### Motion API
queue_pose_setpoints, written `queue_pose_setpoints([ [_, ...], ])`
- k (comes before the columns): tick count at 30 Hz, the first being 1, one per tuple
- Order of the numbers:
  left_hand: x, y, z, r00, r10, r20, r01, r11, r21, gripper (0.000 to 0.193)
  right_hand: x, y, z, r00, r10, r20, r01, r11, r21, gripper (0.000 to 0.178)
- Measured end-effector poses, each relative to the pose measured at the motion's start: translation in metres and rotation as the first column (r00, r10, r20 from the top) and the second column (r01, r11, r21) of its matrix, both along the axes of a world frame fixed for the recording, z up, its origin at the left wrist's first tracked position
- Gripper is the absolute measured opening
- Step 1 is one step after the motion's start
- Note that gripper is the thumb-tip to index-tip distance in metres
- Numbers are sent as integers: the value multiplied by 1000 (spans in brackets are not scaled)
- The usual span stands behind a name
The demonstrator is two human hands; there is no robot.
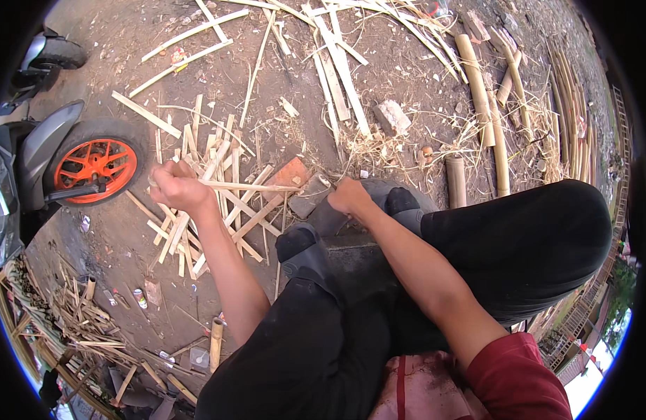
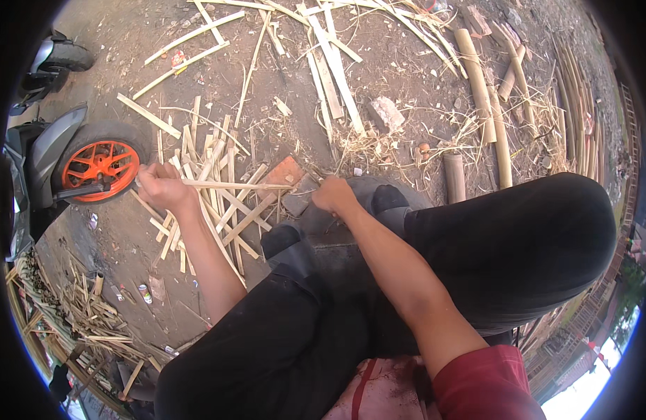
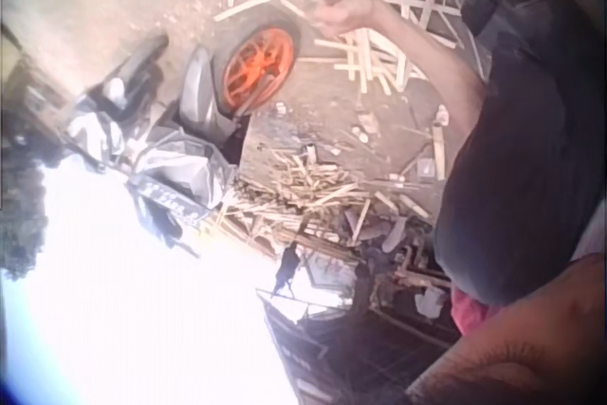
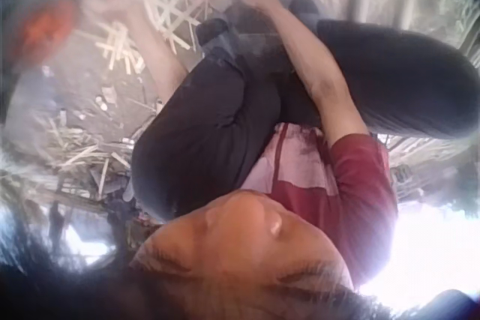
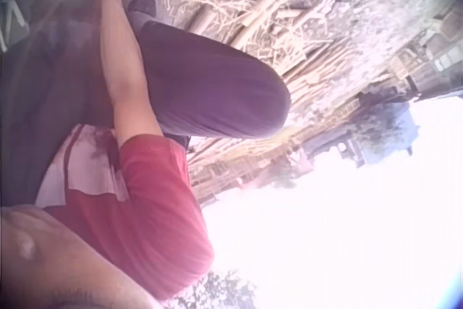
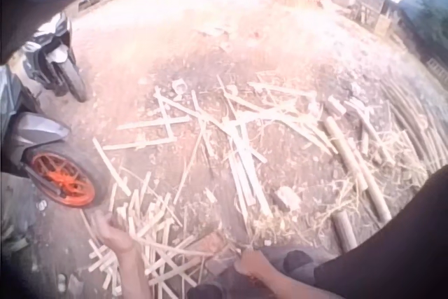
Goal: The person shaves and strips pieces of bamboo using a long blade, handling multiple bamboo strips individually while seated outdoors.
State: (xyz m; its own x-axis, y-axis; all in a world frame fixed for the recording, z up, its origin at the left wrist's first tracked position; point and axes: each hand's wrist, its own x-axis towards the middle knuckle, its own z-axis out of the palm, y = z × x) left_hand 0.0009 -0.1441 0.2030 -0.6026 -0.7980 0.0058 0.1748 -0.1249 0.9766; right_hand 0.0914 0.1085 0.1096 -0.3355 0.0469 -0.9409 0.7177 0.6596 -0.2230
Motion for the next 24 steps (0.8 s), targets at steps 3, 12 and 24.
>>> queue_pose_setpoints([
  [3,-7,5,2,1000,6,0,-6,1000,3,30,-33,-25,3,904,-131,-408,81,987,-138,27],
  [12,1,-17,-3,994,110,9,-109,992,-59,28,44,-37,-28,928,282,-244,-314,944,-104,32],
  [24,6,-30,0,968,227,108,-212,968,-135,28,25,-27,-11,952,271,-144,-294,941,-166,37],
])
